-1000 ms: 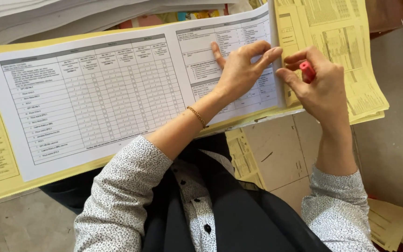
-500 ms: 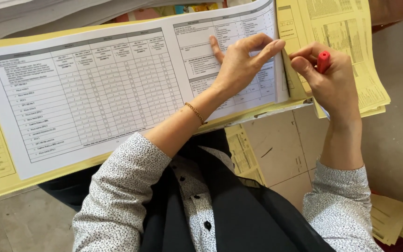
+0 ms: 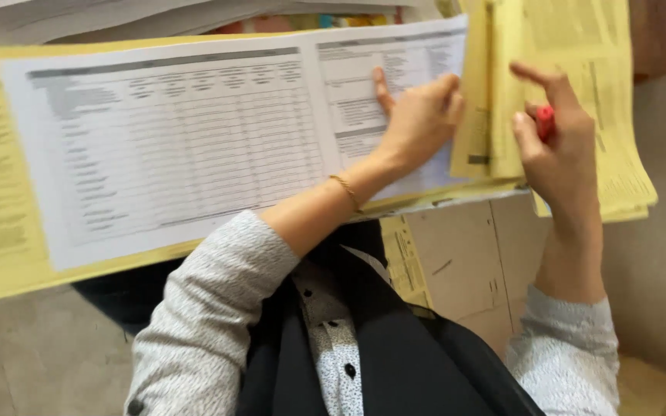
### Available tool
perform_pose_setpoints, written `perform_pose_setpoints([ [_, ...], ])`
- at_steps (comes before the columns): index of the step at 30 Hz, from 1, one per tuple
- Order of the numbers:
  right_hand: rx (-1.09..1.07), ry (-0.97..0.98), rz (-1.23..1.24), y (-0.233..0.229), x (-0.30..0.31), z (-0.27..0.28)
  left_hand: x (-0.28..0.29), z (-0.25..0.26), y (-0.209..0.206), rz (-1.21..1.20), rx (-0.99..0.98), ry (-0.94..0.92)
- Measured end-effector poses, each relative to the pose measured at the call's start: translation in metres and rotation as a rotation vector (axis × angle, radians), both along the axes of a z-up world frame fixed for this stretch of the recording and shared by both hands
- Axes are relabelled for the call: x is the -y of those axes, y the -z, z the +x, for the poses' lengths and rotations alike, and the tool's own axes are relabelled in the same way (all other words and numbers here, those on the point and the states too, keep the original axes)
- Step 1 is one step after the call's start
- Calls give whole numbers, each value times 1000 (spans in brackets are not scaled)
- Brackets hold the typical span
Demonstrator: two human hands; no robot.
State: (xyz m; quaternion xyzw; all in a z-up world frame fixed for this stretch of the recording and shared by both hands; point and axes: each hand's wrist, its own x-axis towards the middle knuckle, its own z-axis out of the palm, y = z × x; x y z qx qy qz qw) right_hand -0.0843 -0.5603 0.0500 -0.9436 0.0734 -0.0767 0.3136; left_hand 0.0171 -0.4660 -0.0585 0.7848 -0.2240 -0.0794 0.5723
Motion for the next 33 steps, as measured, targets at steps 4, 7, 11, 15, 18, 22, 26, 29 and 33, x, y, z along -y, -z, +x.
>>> perform_pose_setpoints([
  [4,21,-74,-271,21,16,-4,1,-7,-5,26,28,-43],
  [7,-6,-80,-388,28,35,-7,0,-4,-6,63,-12,19],
  [11,250,-67,-435,29,54,-18,-15,4,-10,11,-150,-61],
  [15,129,-88,-401,24,43,-13,-74,17,-18,-206,-314,-23],
  [18,-32,-137,-209,12,-5,5,-142,23,-26,-288,-380,-82],
  [22,-81,-375,-6,29,-44,29,-226,24,-28,-294,-333,-192],
  [26,-22,-444,-49,32,-78,42,-267,12,-27,-328,-283,-233],
  [29,9,-491,-112,33,-80,47,-308,9,-29,-240,-163,-327],
  [33,25,-532,-84,40,-86,51,-362,10,-36,-80,-55,-334],
])
